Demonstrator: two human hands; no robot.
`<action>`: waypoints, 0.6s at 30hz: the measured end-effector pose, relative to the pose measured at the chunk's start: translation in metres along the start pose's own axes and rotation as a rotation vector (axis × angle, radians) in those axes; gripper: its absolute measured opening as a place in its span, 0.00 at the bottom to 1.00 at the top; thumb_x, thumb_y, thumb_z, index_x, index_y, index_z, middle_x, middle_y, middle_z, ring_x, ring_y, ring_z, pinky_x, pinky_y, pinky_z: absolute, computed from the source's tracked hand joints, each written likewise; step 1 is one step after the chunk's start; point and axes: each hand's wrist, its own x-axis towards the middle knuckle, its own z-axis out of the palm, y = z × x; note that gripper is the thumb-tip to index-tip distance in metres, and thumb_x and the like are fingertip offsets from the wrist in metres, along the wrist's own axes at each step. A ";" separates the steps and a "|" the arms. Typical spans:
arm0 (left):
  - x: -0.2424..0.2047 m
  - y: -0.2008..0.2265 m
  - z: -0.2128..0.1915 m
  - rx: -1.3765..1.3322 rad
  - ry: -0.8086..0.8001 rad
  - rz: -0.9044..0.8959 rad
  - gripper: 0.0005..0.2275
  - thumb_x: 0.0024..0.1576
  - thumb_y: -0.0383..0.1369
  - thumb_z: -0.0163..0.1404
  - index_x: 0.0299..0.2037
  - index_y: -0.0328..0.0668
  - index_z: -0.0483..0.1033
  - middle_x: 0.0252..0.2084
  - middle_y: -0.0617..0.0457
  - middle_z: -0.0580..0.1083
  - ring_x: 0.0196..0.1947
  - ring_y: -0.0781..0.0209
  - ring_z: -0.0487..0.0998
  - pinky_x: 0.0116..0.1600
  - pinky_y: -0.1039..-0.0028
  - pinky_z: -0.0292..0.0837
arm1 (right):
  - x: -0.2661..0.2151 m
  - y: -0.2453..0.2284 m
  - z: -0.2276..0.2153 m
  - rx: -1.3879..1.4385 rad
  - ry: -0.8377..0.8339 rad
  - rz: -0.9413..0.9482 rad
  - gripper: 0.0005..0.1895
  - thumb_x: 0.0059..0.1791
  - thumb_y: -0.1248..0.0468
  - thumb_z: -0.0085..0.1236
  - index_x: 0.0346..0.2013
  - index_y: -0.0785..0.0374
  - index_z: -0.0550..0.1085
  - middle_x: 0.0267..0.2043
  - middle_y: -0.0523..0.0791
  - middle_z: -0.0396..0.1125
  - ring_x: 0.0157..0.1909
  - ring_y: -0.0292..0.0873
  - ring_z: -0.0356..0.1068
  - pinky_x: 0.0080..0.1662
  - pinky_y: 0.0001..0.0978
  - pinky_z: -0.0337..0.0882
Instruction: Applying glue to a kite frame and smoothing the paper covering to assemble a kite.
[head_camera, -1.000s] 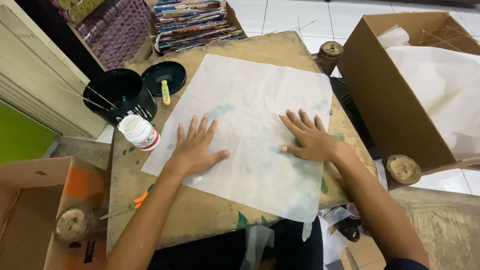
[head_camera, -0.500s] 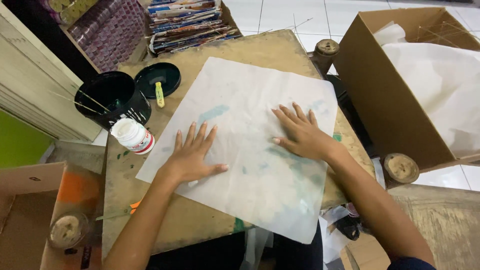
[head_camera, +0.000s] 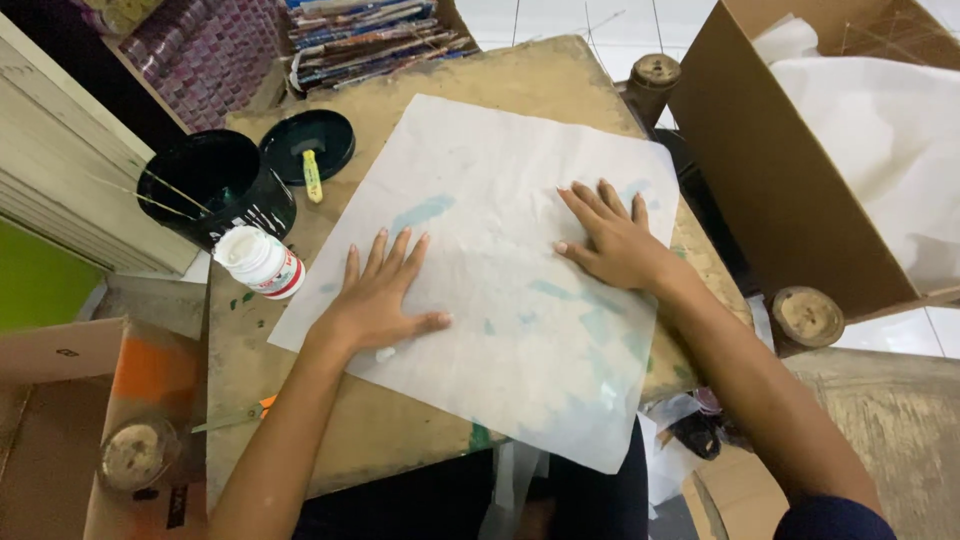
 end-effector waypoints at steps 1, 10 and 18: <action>0.000 0.000 0.002 -0.001 -0.007 0.001 0.50 0.51 0.71 0.40 0.79 0.58 0.33 0.81 0.47 0.36 0.79 0.41 0.30 0.75 0.39 0.20 | -0.004 -0.001 0.000 0.003 -0.005 0.003 0.42 0.53 0.39 0.43 0.78 0.43 0.44 0.80 0.45 0.41 0.81 0.60 0.32 0.70 0.75 0.31; 0.007 -0.006 0.005 -0.031 0.085 -0.001 0.47 0.54 0.70 0.38 0.79 0.58 0.34 0.80 0.44 0.40 0.79 0.40 0.33 0.74 0.35 0.24 | -0.039 -0.028 -0.025 0.298 0.113 -0.356 0.40 0.49 0.51 0.59 0.74 0.53 0.57 0.71 0.57 0.57 0.74 0.72 0.47 0.69 0.72 0.47; -0.014 0.047 0.007 0.019 0.172 0.187 0.43 0.56 0.66 0.39 0.78 0.59 0.40 0.79 0.45 0.45 0.78 0.39 0.38 0.72 0.30 0.26 | -0.100 -0.048 -0.029 0.388 0.094 -0.487 0.37 0.47 0.58 0.62 0.70 0.56 0.61 0.70 0.54 0.60 0.72 0.69 0.53 0.68 0.68 0.54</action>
